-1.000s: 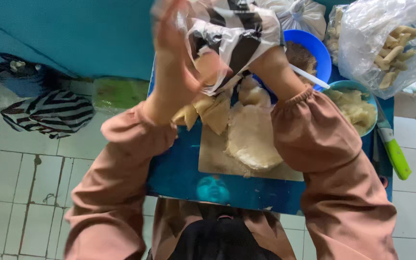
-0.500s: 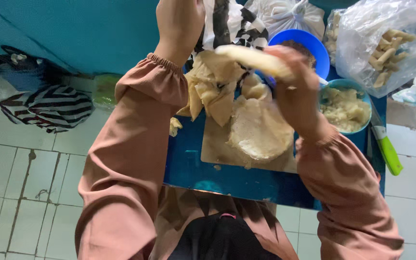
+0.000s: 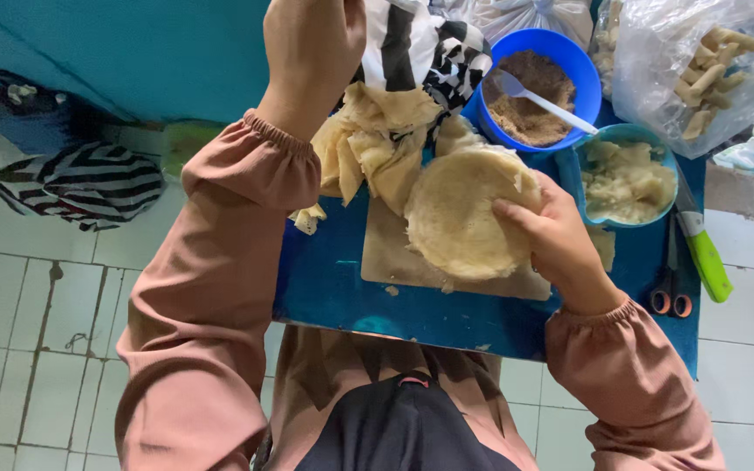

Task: The person sits on the floor at a low blue board and folds thin round pastry sheets in half and into triangular pieces, stacking the folded pieces on a cutting board. They then spoon brown sugar from a blue bowl onto the stacked pieces and press the stack flat with their hands.

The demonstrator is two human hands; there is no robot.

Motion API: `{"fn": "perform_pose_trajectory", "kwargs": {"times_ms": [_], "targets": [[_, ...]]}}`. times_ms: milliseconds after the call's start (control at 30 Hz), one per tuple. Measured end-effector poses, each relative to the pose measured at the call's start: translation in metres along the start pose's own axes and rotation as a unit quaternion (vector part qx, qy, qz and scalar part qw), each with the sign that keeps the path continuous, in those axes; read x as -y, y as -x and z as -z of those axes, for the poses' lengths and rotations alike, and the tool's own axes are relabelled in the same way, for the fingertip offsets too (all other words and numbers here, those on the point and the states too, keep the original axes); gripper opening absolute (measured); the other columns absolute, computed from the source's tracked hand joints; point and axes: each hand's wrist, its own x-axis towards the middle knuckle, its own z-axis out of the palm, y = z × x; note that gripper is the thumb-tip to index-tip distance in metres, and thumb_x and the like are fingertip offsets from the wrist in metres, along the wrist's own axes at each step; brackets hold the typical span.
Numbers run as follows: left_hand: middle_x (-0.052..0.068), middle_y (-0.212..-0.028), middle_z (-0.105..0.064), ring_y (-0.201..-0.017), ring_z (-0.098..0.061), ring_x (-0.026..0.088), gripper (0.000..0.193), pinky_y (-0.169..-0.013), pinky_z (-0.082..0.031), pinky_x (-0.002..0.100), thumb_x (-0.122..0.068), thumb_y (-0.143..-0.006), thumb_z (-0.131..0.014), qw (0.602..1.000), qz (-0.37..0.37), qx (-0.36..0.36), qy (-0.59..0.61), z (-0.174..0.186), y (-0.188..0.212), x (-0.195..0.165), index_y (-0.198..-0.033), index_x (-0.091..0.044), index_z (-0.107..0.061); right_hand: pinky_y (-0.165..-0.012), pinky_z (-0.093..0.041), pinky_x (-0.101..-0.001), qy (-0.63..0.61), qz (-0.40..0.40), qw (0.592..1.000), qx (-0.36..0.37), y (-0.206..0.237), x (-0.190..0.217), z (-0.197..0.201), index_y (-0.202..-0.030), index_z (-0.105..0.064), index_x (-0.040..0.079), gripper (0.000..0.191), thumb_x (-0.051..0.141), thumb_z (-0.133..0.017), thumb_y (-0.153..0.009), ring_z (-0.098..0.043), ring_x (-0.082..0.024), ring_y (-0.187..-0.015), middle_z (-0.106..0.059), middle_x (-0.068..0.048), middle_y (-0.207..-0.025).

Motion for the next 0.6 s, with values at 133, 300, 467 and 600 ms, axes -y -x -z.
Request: {"fn": "perform_pose_trajectory", "kwargs": {"times_ms": [133,300,467,600], "targets": [[0.013,-0.079,-0.066,-0.071,-0.065,0.036,0.007,-0.061,-0.052,0.045,-0.008,-0.091,-0.073,1.000,0.000,0.029,-0.007,0.007,0.006,-0.003,-0.090,-0.006,-0.066,-0.087,-0.056,-0.0335,0.290,0.074,0.953,-0.046,-0.007,-0.007,0.001,-0.128,-0.061,0.000,0.042,0.012,-0.075,-0.090,-0.069,-0.018,-0.103,-0.071,-0.011,-0.116],[0.014,-0.081,-0.066,-0.073,-0.064,0.037,0.007,-0.061,-0.050,0.047,-0.008,-0.092,-0.073,0.999,0.022,0.042,-0.001,0.010,0.008,-0.001,-0.093,-0.006,-0.067,-0.091,-0.052,-0.0454,0.561,0.210,0.791,-0.122,0.013,-0.002,-0.006,-0.143,-0.051,-0.005,0.069,0.021,-0.084,-0.089,-0.062,-0.043,-0.114,-0.060,-0.025,-0.132],[0.013,-0.086,-0.065,-0.079,-0.063,0.036,0.008,-0.068,-0.049,0.046,-0.005,-0.090,-0.072,1.000,-0.011,0.022,0.002,0.016,0.011,-0.006,-0.096,-0.006,-0.066,-0.117,-0.029,-0.0544,0.684,0.284,0.669,-0.056,0.026,-0.013,-0.027,-0.156,-0.040,0.008,0.072,0.040,-0.068,-0.097,-0.038,-0.040,-0.146,-0.038,-0.022,-0.159],[0.009,-0.085,-0.064,-0.079,-0.062,0.033,0.012,-0.070,-0.048,0.045,-0.009,-0.090,-0.077,0.999,-0.026,0.024,-0.021,0.033,0.003,-0.016,-0.094,-0.010,-0.065,-0.125,-0.007,-0.0576,0.670,0.243,0.700,0.041,0.017,-0.030,-0.040,-0.162,-0.028,0.016,0.077,0.050,-0.054,-0.099,-0.018,-0.036,-0.156,-0.022,-0.017,-0.169]]}}
